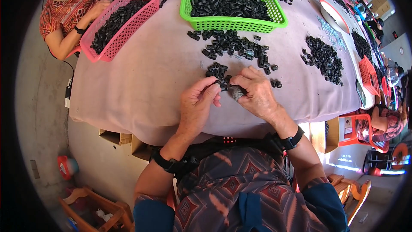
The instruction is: Sorting small black plastic components at a work table.
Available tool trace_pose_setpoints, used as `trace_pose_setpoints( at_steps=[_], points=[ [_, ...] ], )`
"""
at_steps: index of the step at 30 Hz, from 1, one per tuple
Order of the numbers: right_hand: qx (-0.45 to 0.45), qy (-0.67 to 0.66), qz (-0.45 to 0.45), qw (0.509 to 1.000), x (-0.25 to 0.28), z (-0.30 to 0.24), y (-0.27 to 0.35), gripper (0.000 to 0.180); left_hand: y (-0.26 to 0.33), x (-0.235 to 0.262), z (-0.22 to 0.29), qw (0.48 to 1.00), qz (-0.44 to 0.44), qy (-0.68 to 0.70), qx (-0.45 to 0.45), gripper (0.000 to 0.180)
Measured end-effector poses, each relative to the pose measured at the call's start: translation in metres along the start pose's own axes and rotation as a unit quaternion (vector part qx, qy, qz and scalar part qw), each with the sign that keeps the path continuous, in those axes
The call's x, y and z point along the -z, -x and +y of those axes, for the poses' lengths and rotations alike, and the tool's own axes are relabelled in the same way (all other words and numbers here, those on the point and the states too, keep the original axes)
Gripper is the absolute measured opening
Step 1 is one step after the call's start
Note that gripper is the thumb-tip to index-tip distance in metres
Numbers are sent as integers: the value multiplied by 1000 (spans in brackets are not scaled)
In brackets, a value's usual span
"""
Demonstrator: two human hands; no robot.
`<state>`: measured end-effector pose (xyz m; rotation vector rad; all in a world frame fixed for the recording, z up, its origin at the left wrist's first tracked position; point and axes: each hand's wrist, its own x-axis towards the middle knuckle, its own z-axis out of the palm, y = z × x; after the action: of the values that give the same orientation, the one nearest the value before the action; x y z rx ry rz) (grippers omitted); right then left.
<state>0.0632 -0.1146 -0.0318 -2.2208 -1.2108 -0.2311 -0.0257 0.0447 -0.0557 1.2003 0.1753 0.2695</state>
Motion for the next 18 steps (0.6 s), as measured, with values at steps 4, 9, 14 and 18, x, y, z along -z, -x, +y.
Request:
trace_pose_setpoints(
  at_steps=[4, 9, 14, 18],
  points=[
    [-78, -172, 20, 982, 9, -1, 1, 29, 1, -2, 4, 999, -28, -15, 5, 21],
    [-146, -412, 7, 899, 12, -13, 1, 21, 4, -8, 4, 998, -65, -26, -10, 18],
    [-127, -365, -23, 922, 15, -8, 3, 23, 5, -10, 6, 996, -79, -24, -17, 16],
    [-29, -272, -3, 962, 20, -12, -3, 27, 5, -9, 4, 996, -85, -22, -33, 18]
  ],
)
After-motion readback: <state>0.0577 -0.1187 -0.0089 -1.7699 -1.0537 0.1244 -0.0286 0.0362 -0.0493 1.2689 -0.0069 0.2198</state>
